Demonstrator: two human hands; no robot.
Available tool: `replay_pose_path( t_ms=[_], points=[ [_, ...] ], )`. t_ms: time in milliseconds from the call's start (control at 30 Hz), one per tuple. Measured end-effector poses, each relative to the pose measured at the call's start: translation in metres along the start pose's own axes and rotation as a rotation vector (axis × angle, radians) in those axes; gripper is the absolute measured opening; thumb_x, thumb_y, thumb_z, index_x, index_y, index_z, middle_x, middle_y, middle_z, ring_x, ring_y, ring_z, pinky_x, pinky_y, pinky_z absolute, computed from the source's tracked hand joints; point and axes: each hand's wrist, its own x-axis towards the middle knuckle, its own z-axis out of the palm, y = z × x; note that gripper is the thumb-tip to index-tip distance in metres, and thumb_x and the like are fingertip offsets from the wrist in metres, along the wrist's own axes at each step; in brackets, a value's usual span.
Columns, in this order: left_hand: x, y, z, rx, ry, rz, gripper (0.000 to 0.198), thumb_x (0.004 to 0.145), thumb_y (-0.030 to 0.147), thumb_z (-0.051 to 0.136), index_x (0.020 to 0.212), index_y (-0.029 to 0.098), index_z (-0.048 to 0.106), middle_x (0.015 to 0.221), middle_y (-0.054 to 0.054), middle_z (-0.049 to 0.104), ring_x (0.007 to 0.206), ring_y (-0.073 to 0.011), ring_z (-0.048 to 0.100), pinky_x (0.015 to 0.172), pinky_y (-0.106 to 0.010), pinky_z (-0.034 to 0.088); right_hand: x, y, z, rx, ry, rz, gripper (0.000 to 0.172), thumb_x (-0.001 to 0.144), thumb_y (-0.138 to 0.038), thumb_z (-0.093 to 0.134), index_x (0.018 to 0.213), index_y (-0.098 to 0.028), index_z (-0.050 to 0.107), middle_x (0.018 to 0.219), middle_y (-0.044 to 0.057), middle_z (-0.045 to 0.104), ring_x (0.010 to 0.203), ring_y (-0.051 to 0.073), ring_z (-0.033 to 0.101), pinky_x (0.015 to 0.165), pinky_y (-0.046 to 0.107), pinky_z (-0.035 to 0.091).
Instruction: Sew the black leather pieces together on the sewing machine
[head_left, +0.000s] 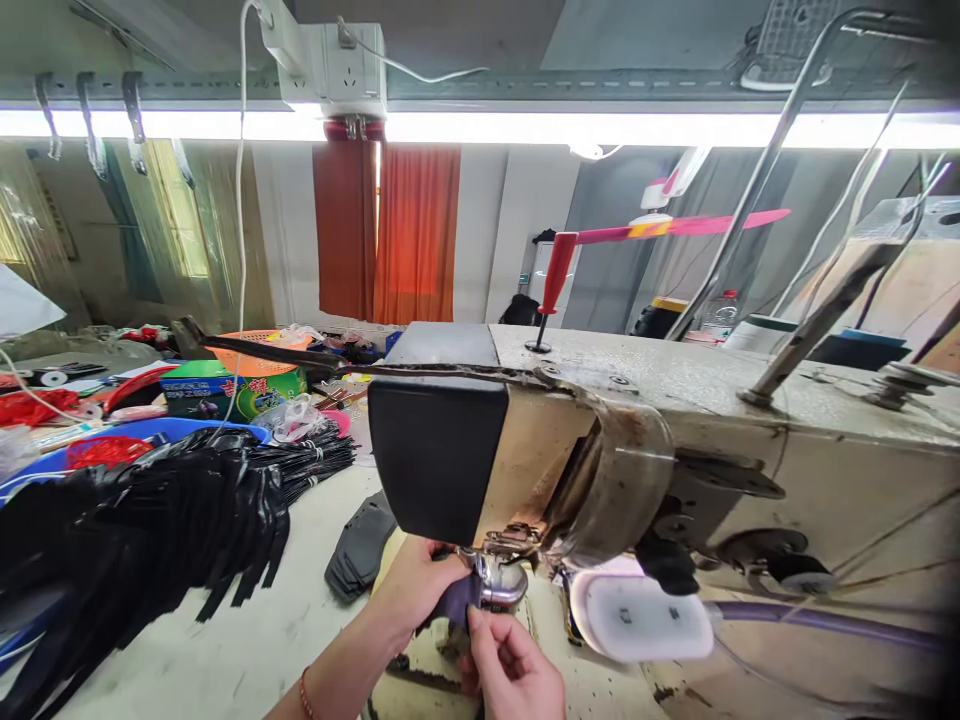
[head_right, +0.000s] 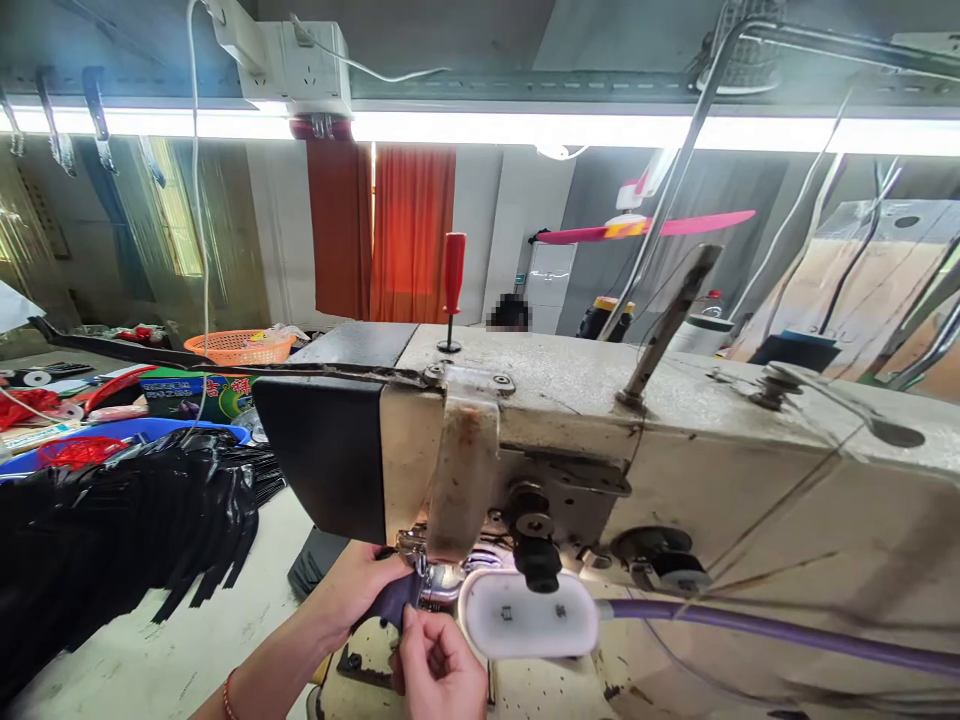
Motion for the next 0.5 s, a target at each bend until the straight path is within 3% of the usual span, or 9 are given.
replay_pose_path(
  t_ms=[200, 500],
  points=[
    [0.0, 0.01, 0.0, -0.005, -0.04, 0.007, 0.037, 0.067, 0.034, 0.073, 0.098, 0.015, 0.073, 0.099, -0.008, 0.074, 0.096, -0.0259, 0.065, 0.088, -0.034, 0.047, 0.002, -0.006, 0.003, -0.001, 0.023, 0.028, 0.051, 0.052, -0.064, 0.078, 0.051, -0.016, 0.062, 0.04, -0.005, 0.048, 0.037, 0.006, 0.041, 0.037, 0.017, 0.035],
    [0.002, 0.005, -0.002, 0.028, -0.016, 0.038, 0.041, 0.067, 0.036, 0.074, 0.1, 0.014, 0.071, 0.098, -0.008, 0.073, 0.098, -0.0261, 0.063, 0.09, -0.035, 0.045, 0.0, -0.012, 0.004, -0.053, 0.025, -0.046, 0.048, 0.056, -0.062, 0.077, 0.051, -0.017, 0.062, 0.039, -0.004, 0.051, 0.037, 0.009, 0.044, 0.037, 0.02, 0.039]
  ],
)
